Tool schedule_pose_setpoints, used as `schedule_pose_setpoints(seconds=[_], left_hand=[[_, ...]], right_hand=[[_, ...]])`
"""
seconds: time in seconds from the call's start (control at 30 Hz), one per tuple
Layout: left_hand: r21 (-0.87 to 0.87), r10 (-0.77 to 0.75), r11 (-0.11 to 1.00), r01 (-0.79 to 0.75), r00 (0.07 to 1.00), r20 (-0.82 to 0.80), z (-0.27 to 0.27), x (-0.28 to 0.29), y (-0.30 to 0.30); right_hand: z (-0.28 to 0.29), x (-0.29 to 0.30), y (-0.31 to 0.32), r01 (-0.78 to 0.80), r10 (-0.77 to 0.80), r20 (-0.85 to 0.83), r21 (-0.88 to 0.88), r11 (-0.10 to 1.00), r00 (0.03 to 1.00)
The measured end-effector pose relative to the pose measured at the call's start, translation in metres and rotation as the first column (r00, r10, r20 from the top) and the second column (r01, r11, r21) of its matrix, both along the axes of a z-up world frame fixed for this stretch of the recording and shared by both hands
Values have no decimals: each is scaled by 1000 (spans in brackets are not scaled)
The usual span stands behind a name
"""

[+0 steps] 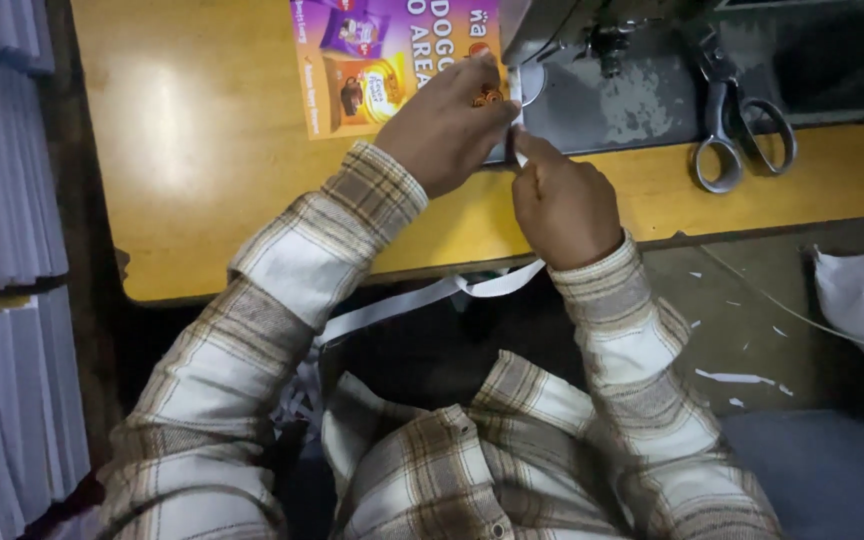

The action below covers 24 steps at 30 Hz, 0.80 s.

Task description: The person places printed sheets onto a work surface, aligns a thin white strip along the edge of each sheet, and presses it down by hand before moving the prepared sheet to the side.

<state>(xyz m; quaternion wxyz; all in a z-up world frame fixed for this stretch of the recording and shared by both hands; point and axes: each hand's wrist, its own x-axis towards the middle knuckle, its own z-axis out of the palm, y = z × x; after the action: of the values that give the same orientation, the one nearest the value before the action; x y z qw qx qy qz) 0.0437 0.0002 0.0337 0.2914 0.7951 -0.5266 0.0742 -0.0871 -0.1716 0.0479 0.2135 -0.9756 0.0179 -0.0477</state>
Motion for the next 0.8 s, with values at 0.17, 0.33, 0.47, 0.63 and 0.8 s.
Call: schedule_pose_setpoints(seconds=[0.17,0.33,0.47,0.63,0.8], left_hand=[[70,-63,996,56,993,100,-6,-18,-2],[63,-45,997,41,997,56,-11,-27,-2],[57,-15,998,14,1000,18,-12,-33,-6],[35,30,999,-27,997,-73,-8,-47,-6],[-31,26,999,-25,999,44,-31,-62,-14]], right_hand=[[2,-23,0,-12,13,-53,29,1000,999],[-2,-95,17,55,-64,31,217,975,997],[-22,-146,24,126,-125,-14,89,988,992],[-27,-170,28,72,-73,47,24,997,996],[-40,-174,26,107,-106,14,-59,993,994]])
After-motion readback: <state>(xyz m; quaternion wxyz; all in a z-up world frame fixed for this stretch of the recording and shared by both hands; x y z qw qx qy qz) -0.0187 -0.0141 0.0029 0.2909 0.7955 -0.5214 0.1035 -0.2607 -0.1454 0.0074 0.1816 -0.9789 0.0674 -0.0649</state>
